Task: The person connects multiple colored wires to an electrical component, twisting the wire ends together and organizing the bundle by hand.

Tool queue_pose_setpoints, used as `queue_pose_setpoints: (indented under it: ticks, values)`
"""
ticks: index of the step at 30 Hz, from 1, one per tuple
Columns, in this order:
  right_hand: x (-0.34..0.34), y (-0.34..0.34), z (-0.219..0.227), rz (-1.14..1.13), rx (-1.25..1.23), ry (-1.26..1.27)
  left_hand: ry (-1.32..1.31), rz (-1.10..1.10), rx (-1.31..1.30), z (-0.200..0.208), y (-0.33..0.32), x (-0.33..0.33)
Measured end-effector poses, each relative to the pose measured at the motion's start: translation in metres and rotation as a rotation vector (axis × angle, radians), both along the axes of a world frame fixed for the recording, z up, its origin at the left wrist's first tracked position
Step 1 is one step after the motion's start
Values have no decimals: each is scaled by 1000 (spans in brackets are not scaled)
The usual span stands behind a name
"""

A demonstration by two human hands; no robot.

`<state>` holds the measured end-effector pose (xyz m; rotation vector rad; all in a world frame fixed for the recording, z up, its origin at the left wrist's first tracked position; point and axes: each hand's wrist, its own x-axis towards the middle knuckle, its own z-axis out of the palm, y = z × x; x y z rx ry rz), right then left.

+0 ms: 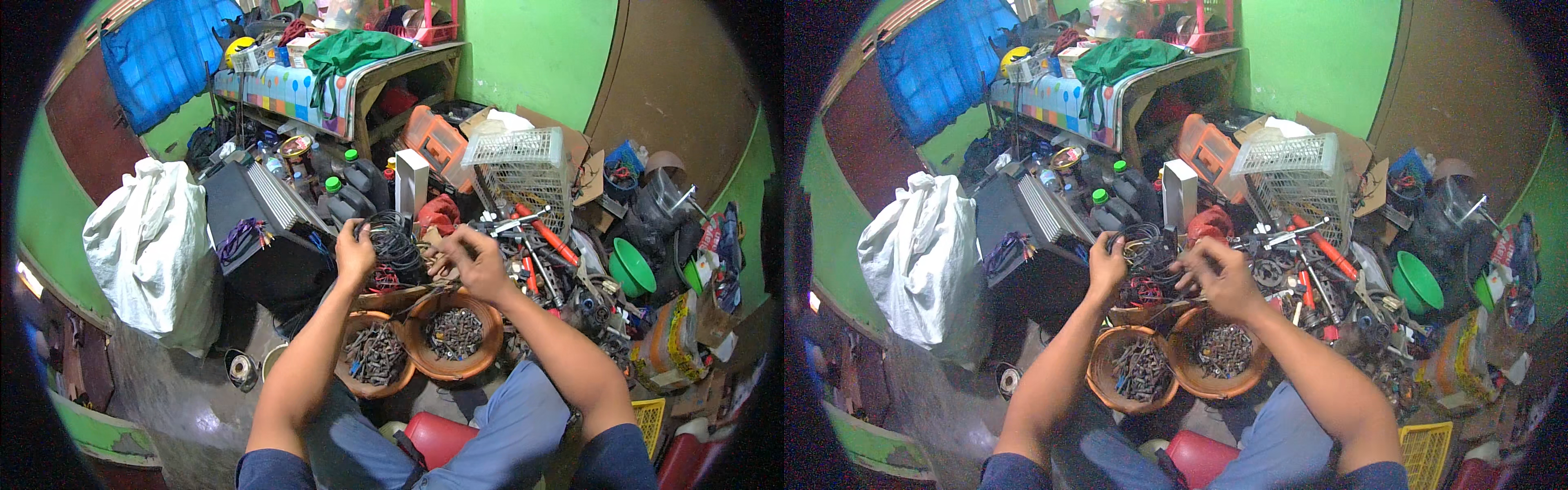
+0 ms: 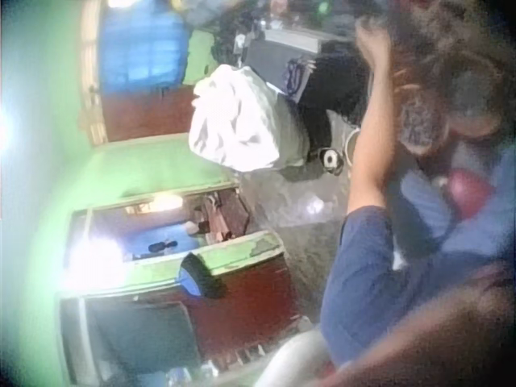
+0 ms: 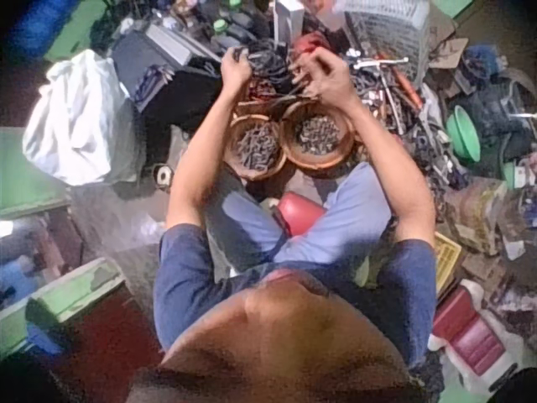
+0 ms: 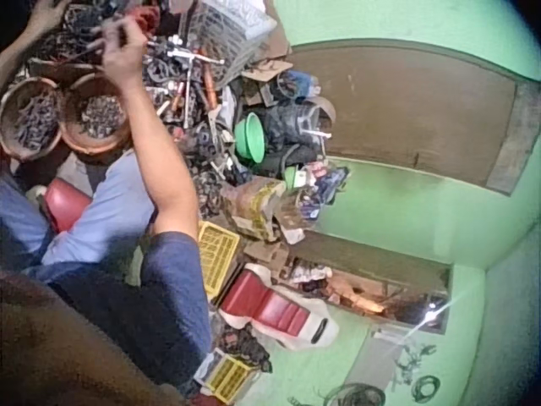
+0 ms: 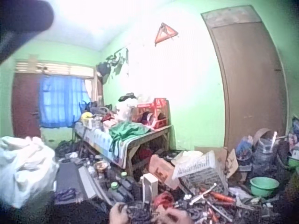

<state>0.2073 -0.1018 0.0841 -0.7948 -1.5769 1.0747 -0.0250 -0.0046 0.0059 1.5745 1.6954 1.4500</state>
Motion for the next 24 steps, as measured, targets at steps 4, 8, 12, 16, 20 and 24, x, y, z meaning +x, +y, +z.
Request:
queue_pose_setpoints:
  ticks: [4,8,12,16,20,24]
  values:
    - [26,20,-8,-162,-176,453,-198,22,-35,18,2,-6]
    - [57,30,-13,-298,-285,748,-573,-10,-135,11,11,-21]
    - [80,34,-12,-550,-294,789,-784,-162,-178,9,16,-32]
    - [100,33,-36,-414,-300,191,-876,-324,-280,30,-2,-12]
    - [62,16,-32,-598,182,-475,-836,-425,-328,48,-25,3]
    - [48,13,-19,-378,146,-394,-673,-619,-368,51,-32,21]
